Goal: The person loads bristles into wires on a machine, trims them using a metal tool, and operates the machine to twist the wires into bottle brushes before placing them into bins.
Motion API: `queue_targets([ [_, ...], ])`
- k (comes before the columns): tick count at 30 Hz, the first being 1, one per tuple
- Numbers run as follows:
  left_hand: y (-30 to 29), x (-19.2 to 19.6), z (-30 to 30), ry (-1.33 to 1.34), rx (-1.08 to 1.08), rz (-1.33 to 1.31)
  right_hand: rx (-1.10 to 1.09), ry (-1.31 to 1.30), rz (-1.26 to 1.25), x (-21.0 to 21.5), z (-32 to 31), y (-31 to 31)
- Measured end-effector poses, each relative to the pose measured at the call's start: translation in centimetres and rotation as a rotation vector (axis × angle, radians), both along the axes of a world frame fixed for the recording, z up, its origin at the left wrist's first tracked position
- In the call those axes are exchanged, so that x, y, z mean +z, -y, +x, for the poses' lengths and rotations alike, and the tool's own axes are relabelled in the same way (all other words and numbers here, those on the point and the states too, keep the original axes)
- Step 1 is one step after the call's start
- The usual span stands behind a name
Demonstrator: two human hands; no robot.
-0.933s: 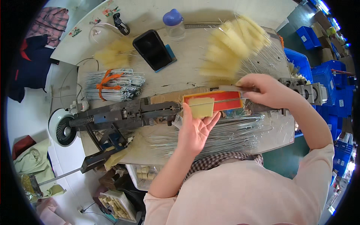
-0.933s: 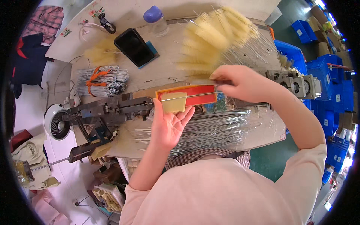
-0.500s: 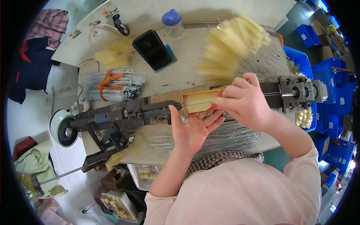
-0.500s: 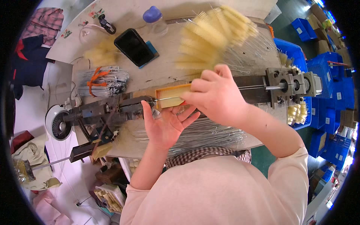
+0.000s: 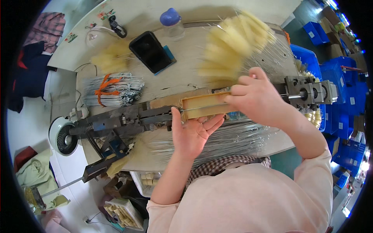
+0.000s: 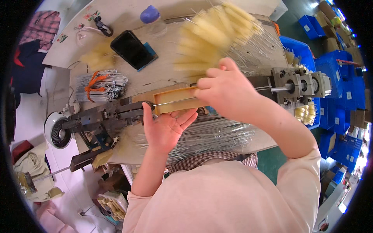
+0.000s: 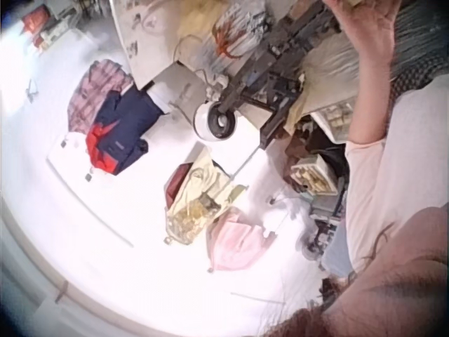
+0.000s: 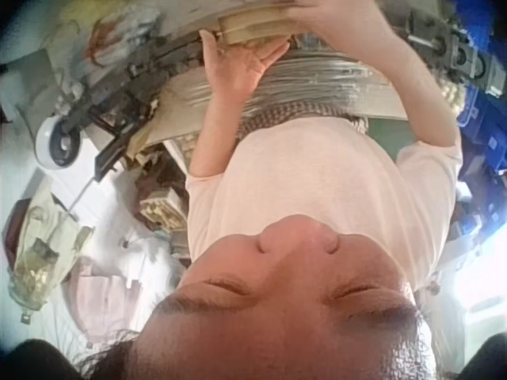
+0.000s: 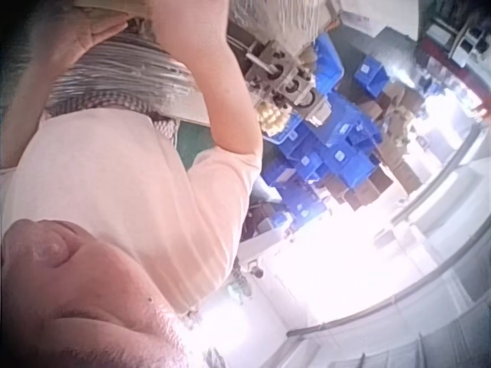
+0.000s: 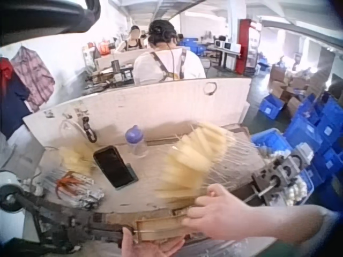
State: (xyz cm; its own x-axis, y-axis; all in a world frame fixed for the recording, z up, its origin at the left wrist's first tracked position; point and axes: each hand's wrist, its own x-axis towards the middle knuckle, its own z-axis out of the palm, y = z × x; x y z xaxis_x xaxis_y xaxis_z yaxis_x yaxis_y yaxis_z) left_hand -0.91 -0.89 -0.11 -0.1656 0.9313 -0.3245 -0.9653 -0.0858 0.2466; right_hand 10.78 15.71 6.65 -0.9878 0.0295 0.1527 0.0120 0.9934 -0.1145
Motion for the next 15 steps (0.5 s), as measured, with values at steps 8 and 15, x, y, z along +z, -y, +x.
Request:
queue_targets([
  [8, -0.1, -0.4, 0.0, -0.099, -0.018, -0.014, 0.068, 0.041, -0.063, -0.3, -0.9, 0.2],
  [15, 0.1, -1.0, 0.2, -0.032, 0.022, 0.022, 0.127, -0.109, -0.071, -0.2, -0.1, 2.7],
])
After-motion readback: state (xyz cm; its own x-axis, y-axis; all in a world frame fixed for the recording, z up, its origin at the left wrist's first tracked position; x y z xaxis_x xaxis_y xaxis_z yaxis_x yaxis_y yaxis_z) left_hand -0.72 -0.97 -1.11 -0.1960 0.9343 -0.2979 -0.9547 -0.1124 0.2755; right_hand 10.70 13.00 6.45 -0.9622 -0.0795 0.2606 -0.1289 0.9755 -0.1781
